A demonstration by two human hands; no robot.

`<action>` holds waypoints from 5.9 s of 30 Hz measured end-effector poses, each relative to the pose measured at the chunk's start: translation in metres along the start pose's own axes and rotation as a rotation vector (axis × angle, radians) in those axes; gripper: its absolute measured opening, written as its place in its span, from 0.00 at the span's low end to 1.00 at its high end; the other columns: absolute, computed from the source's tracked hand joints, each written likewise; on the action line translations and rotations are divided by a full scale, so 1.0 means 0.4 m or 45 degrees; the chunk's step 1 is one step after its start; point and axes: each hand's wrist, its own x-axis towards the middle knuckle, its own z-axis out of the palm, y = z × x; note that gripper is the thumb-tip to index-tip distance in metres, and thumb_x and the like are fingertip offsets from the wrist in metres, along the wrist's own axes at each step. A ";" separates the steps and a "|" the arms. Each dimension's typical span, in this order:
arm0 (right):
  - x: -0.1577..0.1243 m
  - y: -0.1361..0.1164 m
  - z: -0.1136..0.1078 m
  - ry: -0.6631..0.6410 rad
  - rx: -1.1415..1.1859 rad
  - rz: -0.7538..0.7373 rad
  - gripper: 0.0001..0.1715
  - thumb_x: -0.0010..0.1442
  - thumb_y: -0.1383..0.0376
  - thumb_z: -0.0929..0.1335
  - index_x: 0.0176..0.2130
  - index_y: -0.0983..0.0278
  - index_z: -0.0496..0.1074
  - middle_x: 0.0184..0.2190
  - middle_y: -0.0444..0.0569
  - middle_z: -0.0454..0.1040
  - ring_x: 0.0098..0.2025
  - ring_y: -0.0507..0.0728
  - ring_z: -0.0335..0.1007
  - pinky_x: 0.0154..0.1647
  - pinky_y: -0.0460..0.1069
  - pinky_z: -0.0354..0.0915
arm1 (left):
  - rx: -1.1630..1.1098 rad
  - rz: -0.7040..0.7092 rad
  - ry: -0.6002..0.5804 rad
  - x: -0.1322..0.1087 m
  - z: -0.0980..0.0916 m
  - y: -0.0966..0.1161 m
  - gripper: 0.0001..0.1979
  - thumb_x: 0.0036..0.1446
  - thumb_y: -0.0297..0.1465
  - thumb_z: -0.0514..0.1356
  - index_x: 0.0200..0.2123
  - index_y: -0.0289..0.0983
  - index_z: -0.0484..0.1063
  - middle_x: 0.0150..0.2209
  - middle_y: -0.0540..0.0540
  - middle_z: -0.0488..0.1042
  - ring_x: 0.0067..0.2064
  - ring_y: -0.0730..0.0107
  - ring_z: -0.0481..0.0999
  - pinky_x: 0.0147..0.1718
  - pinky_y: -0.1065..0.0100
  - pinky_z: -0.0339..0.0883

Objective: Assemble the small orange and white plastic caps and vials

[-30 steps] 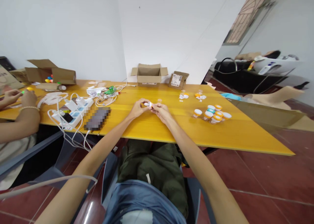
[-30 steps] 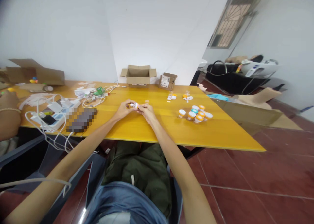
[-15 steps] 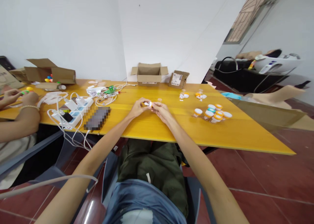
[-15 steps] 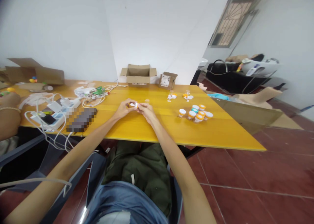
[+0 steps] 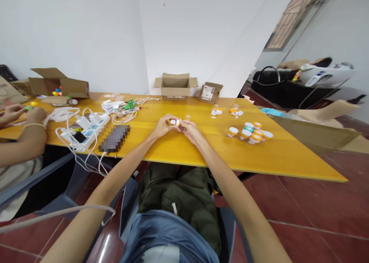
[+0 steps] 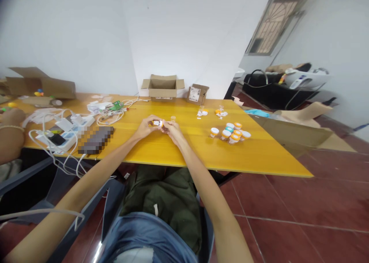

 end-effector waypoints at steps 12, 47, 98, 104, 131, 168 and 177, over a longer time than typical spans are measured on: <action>0.005 0.005 -0.001 0.007 -0.016 -0.002 0.16 0.52 0.56 0.78 0.25 0.63 0.75 0.22 0.47 0.77 0.26 0.51 0.72 0.29 0.45 0.69 | -0.008 -0.023 -0.006 -0.001 0.002 -0.001 0.16 0.49 0.34 0.70 0.43 0.41 0.79 0.43 0.45 0.79 0.46 0.61 0.76 0.43 0.64 0.68; -0.010 -0.011 0.011 -0.023 -0.003 0.017 0.10 0.50 0.63 0.79 0.26 0.62 0.78 0.24 0.45 0.78 0.31 0.52 0.76 0.37 0.46 0.74 | -0.025 -0.096 -0.010 0.000 0.003 -0.009 0.15 0.50 0.34 0.68 0.43 0.40 0.78 0.42 0.47 0.80 0.43 0.63 0.77 0.39 0.67 0.69; -0.008 0.021 0.002 0.181 -1.504 -0.847 0.11 0.64 0.68 0.62 0.41 0.60 0.73 0.42 0.53 0.78 0.43 0.62 0.74 0.45 0.54 0.68 | 0.041 -0.147 -0.254 -0.001 0.021 -0.034 0.10 0.46 0.33 0.69 0.32 0.35 0.77 0.33 0.49 0.76 0.39 0.65 0.74 0.46 0.63 0.68; 0.005 0.029 -0.041 0.301 -1.512 -0.767 0.10 0.62 0.68 0.64 0.38 0.59 0.76 0.40 0.54 0.78 0.42 0.63 0.73 0.46 0.55 0.69 | 0.005 -0.140 -0.232 -0.004 0.019 -0.037 0.11 0.46 0.30 0.68 0.36 0.36 0.77 0.36 0.47 0.78 0.41 0.65 0.75 0.48 0.62 0.68; -0.020 0.005 -0.017 -0.027 -1.563 -0.700 0.09 0.63 0.65 0.69 0.41 0.58 0.81 0.39 0.50 0.80 0.41 0.59 0.74 0.45 0.52 0.66 | 0.036 -0.087 -0.182 -0.014 0.025 -0.028 0.16 0.52 0.30 0.68 0.45 0.36 0.72 0.41 0.44 0.79 0.45 0.64 0.78 0.50 0.61 0.71; -0.021 -0.008 -0.057 0.137 -1.678 -0.643 0.06 0.61 0.66 0.69 0.33 0.58 0.78 0.40 0.54 0.81 0.45 0.64 0.75 0.50 0.58 0.65 | 0.069 -0.180 -0.243 -0.013 0.010 -0.030 0.16 0.51 0.32 0.68 0.44 0.37 0.75 0.44 0.44 0.79 0.47 0.61 0.77 0.51 0.59 0.69; -0.033 -0.006 -0.041 0.036 -1.822 -0.778 0.13 0.64 0.69 0.65 0.41 0.59 0.79 0.49 0.55 0.76 0.54 0.65 0.68 0.52 0.59 0.63 | 0.036 -0.115 -0.194 -0.006 0.020 -0.045 0.14 0.49 0.31 0.70 0.40 0.36 0.75 0.42 0.44 0.79 0.45 0.63 0.77 0.51 0.59 0.69</action>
